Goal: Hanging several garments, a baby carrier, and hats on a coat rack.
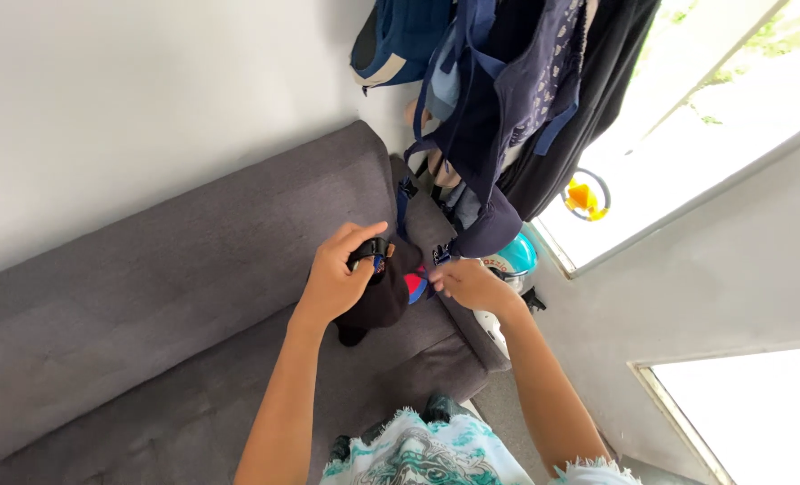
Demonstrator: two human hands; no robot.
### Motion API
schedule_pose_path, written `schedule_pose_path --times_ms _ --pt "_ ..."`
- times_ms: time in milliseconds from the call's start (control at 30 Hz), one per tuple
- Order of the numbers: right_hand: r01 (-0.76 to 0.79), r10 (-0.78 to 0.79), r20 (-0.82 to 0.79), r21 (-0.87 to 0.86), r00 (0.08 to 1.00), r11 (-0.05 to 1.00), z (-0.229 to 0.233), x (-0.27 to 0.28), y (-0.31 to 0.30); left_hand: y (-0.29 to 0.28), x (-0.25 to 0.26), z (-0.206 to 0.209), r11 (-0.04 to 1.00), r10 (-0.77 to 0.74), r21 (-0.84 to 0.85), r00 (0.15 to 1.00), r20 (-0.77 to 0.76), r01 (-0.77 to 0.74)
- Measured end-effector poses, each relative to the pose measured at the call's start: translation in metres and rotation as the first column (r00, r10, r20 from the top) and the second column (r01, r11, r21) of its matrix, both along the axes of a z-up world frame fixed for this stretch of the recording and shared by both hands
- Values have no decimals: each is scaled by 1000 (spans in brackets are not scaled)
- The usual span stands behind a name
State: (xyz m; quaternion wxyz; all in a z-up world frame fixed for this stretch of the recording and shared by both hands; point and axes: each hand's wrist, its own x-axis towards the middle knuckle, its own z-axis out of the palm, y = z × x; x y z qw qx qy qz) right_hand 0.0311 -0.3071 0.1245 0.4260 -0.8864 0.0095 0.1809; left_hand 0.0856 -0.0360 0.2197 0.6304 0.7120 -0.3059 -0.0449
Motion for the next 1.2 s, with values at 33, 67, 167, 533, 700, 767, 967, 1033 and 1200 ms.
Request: schedule_pose_path --times_ms 33,67,167,533,700,767,967,1033,1200 --pt "-3 41 210 -179 977 984 6 -4 3 -1 -1 5 999 -14 -29 999 35 15" --pt "5 33 210 -179 977 984 28 -10 16 -1 -3 6 999 -23 -29 999 35 24" --pt "74 -75 698 31 712 997 89 -23 54 -4 -6 6 985 11 173 998 58 -21" --pt "207 -318 584 250 747 946 94 -38 74 -8 -9 0 988 -133 78 991 0 133" --pt "154 -274 703 231 656 961 104 -40 60 -18 -5 -14 989 -142 27 989 -31 142" --pt "142 -262 728 224 634 964 113 -39 52 -26 -1 -12 987 -162 -18 984 -79 161" --pt "241 -265 723 139 638 961 141 -30 17 -57 20 23 976 -168 -103 965 203 192" --pt "233 -237 775 119 586 965 151 -24 3 -70 28 37 992 -112 -17 931 347 125" --pt "205 -218 792 119 570 971 167 -5 -37 -109 49 46 986 -69 165 918 391 3"
